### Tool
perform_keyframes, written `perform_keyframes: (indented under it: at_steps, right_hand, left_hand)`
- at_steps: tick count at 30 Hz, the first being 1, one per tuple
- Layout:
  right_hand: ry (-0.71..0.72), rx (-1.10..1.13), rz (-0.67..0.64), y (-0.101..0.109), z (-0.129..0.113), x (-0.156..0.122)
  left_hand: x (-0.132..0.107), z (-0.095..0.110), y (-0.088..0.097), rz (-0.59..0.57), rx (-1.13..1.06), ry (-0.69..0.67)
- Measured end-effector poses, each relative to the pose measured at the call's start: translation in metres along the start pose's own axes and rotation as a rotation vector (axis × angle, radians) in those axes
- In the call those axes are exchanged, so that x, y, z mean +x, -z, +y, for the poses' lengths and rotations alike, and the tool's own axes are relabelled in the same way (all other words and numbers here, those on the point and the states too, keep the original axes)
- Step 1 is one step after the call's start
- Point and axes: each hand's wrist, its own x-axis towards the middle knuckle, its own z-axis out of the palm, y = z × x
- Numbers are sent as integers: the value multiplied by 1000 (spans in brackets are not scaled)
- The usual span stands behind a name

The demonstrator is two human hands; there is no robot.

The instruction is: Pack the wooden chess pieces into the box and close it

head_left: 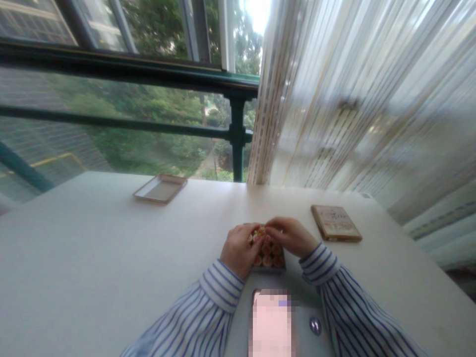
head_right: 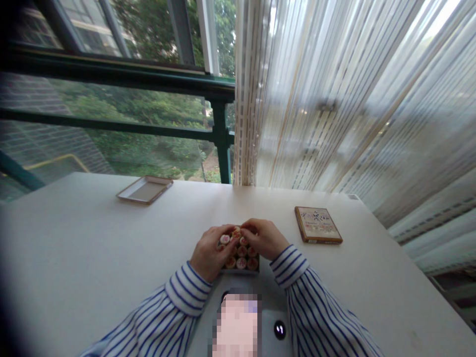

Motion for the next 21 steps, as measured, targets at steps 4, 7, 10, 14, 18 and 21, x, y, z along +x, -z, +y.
perform_keyframes:
  at_steps: [4,7,10,14,18,21]
  right_hand:
    - [-12,40,-2,-1,1,0]
    - [-20,74,-4,-1,2,1]
    - [-38,114,0,-2,3,2]
    - [-61,193,-4,-2,-1,1]
    - [-67,250,29,-1,-4,1]
    - [-60,262,42,0,-4,1]
  left_hand:
    - [0,2,0,4,-23,-18]
    - [-1,3,0,3,-38,-28]
    - [-2,3,0,8,-51,-33]
    - [-2,2,0,11,-69,-38]
    - [-2,2,1,27,-80,-21]
    - [-2,4,3,14,-91,-22]
